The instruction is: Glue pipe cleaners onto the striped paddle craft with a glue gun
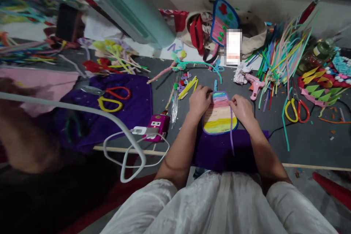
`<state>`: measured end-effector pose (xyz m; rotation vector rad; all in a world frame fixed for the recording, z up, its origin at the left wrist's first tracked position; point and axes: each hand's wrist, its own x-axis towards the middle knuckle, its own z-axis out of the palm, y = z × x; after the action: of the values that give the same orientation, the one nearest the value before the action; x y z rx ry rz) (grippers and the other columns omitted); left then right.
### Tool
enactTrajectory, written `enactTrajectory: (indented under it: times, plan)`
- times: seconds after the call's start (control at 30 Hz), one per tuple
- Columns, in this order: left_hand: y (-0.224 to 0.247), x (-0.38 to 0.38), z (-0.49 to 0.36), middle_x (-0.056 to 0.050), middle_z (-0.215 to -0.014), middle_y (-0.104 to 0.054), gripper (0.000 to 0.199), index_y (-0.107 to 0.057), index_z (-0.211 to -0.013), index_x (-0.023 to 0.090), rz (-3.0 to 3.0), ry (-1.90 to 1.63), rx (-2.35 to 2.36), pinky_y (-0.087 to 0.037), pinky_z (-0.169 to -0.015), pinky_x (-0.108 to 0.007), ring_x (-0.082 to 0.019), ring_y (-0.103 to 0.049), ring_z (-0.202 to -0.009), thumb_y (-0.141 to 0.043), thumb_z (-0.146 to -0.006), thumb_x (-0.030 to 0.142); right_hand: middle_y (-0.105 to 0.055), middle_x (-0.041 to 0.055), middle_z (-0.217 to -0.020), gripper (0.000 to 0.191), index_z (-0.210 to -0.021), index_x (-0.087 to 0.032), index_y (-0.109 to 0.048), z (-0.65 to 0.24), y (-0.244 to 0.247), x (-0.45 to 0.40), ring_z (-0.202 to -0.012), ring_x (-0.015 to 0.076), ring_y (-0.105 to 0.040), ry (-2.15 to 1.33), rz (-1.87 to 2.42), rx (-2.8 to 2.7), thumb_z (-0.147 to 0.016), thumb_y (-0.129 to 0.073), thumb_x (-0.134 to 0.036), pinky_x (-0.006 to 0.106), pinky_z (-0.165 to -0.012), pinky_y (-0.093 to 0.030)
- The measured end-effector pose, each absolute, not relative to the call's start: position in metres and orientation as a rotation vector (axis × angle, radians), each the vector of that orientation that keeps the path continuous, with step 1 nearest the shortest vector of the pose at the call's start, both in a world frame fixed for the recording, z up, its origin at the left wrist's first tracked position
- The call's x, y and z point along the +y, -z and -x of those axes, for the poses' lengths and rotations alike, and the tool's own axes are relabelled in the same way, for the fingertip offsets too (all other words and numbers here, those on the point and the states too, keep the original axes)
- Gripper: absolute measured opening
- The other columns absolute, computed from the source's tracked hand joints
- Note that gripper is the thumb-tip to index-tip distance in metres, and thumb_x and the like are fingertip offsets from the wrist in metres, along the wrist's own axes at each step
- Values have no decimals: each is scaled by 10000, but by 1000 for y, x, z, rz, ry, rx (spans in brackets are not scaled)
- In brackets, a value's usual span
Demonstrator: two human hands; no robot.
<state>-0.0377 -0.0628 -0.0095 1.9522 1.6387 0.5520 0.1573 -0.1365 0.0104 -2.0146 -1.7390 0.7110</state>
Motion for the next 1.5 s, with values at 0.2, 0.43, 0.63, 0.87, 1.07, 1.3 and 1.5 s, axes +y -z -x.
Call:
enactTrajectory:
  times: [0.2, 0.43, 0.63, 0.87, 1.07, 1.3, 1.5]
  plan:
    - [22, -44, 46, -95, -1003, -739, 101, -738, -930, 215, -1842, -522, 1589, -489, -909, -393, -287, -674, -979, -660, -871, 191, -753, 34, -888, 112, -1006, -226, -674, -147, -1, -144, -821, 218, -674, -676, 2094, -1749, -966, -655, -328, 301, -673, -359]
    - [34, -31, 57, -34, -796, -708, 138, -743, -938, 199, -1707, -555, 1498, -478, -747, -324, -218, -646, -766, -680, -825, 247, -746, 6, -855, 57, -993, -246, -663, -144, -5, -141, -786, 204, -677, -793, 2107, -1612, -958, -639, -283, 310, -693, -397]
    - [28, -21, 58, -18, -786, -659, 138, -705, -941, 199, -1653, -610, 1476, -472, -738, -320, -201, -600, -743, -646, -828, 252, -721, 46, -1036, 176, -1083, -228, -639, -139, 4, -134, -806, 172, -667, -862, 1923, -1510, -908, -639, -206, 312, -772, -498]
    - [-5, -37, 48, -78, -1005, -656, 79, -685, -958, 226, -1993, -586, 1634, -486, -938, -416, -283, -622, -999, -623, -910, 224, -728, 110, -1137, 293, -1241, -206, -661, -126, 9, -138, -955, 247, -689, -761, 1966, -1663, -958, -586, -212, 387, -909, -534]
    - [2, -68, 30, -106, -1236, -672, 108, -703, -1037, 232, -2024, -663, 1449, -480, -1046, -419, -293, -620, -1196, -666, -967, 307, -712, 127, -1114, 301, -1258, -182, -700, -123, 4, -146, -1053, 281, -668, -665, 1872, -1755, -1008, -539, -231, 401, -952, -541]
    - [16, -76, 36, -137, -1341, -688, 316, -686, -1217, 197, -2268, -625, 1351, -500, -1042, -450, -294, -625, -1234, -590, -1041, 442, -704, 135, -1147, 408, -1366, -153, -676, -120, -2, -146, -1088, 290, -645, -709, 1881, -1898, -976, -560, -124, 414, -928, -582]
    - [12, -74, 36, -149, -1333, -681, 358, -635, -1355, 182, -2419, -549, 1351, -512, -1010, -456, -296, -610, -1189, -579, -1051, 362, -711, 166, -1176, 410, -1400, -94, -659, -117, -3, -149, -1061, 288, -654, -648, 1873, -2015, -1017, -519, -136, 418, -923, -601]
